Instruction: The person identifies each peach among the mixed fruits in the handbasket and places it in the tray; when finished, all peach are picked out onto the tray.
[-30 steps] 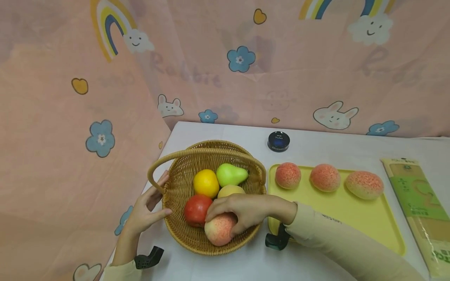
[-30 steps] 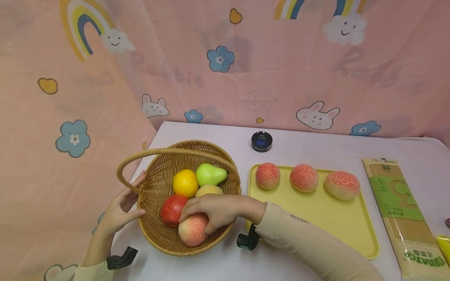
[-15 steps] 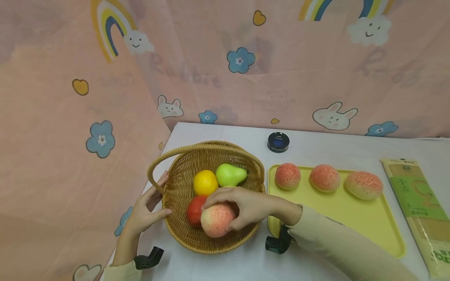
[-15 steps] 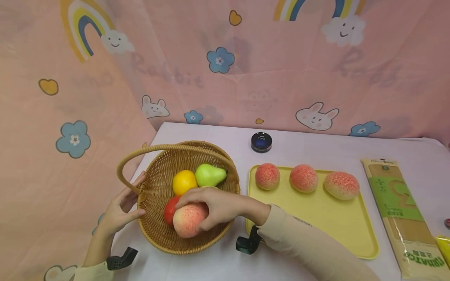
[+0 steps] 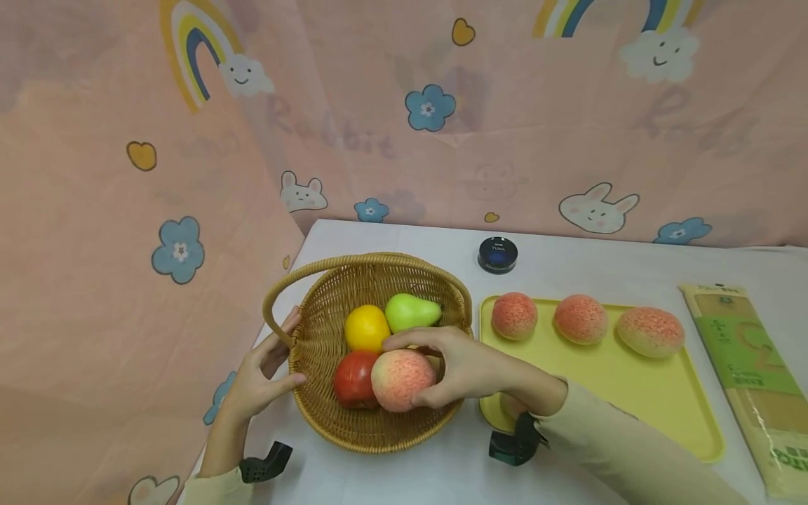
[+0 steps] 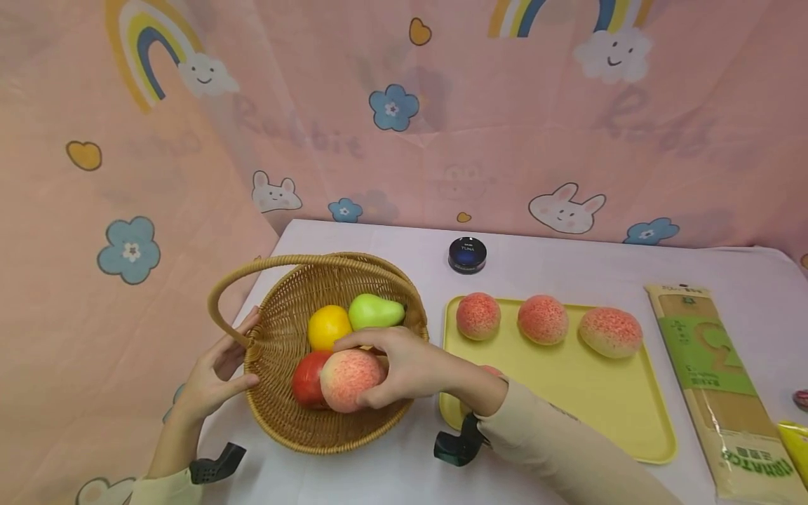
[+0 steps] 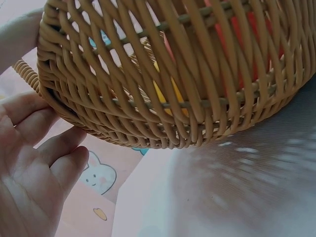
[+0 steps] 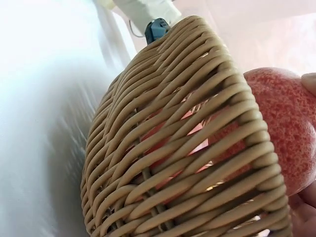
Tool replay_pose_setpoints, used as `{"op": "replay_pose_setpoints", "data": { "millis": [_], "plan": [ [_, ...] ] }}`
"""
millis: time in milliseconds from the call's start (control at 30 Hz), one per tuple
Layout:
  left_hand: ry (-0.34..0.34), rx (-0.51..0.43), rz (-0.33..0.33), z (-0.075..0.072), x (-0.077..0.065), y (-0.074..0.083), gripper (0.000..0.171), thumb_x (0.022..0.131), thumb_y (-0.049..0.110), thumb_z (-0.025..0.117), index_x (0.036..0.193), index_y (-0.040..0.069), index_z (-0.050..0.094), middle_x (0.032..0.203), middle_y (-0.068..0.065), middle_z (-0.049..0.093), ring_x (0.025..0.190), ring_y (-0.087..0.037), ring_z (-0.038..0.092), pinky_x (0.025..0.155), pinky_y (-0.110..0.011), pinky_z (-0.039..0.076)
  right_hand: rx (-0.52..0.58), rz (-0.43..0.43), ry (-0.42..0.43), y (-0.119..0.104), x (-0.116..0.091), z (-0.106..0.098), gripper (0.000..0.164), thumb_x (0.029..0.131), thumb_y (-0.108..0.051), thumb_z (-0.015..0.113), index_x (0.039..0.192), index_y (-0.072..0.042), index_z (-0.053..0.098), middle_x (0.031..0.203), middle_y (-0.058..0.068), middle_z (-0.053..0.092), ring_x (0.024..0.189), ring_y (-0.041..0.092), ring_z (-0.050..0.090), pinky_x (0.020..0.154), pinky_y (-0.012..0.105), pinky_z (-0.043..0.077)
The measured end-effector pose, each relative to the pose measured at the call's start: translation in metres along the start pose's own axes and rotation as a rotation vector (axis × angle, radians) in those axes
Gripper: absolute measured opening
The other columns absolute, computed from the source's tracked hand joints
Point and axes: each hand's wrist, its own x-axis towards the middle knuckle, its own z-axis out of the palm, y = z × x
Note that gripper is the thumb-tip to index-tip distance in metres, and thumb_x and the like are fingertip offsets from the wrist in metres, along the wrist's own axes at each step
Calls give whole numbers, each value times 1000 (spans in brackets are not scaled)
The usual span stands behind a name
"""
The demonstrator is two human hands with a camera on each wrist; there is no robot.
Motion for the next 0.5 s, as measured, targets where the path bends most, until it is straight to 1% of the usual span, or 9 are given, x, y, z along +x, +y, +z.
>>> {"op": "replay_pose_setpoints", "data": {
  "millis": [100,200,300,367,433,500],
  "plan": [
    [-1,4,-2,0,0,0,87,73,-12,72,147,-2,27,158,-13,16,141,-10,29,109,-17,32,-1,-16,21,0,-4,-1,58,76,-19,72,131,-16,55,130,-3,58,110,16,55,91,28,51],
    [-1,8,0,0,1,-1,88,73,-12,72,148,-2,27,158,-13,16,141,-10,29,108,-17,33,-12,-2,46,-2,-9,-2,58,75,-19,73,130,-20,56,130,-7,58,112,14,55,92,29,50],
    [-1,7,4,0,1,-1,88,72,-13,72,148,-2,27,158,-13,16,141,-9,30,108,-17,33,-9,8,65,-6,-14,-5,60,74,-19,74,131,-22,55,131,-9,56,116,14,53,94,31,49],
    [1,7,6,0,1,-1,89,72,-14,72,147,-2,27,158,-13,16,141,-9,30,108,-17,33,9,-2,75,-6,-19,-7,61,75,-19,75,133,-22,54,133,-5,55,118,15,52,95,32,48],
    [4,8,4,0,1,-1,89,72,-14,72,147,-2,27,158,-13,16,141,-9,30,108,-17,34,12,-37,95,-5,-24,-10,61,77,-19,75,134,-20,53,135,-1,54,119,16,51,96,32,49],
    [6,11,0,0,0,0,89,72,-13,73,148,-2,27,158,-14,16,141,-9,30,108,-17,34,6,-65,127,-4,-31,-12,61,78,-18,75,135,-19,52,135,0,53,116,15,52,92,29,50]
  ]
}}
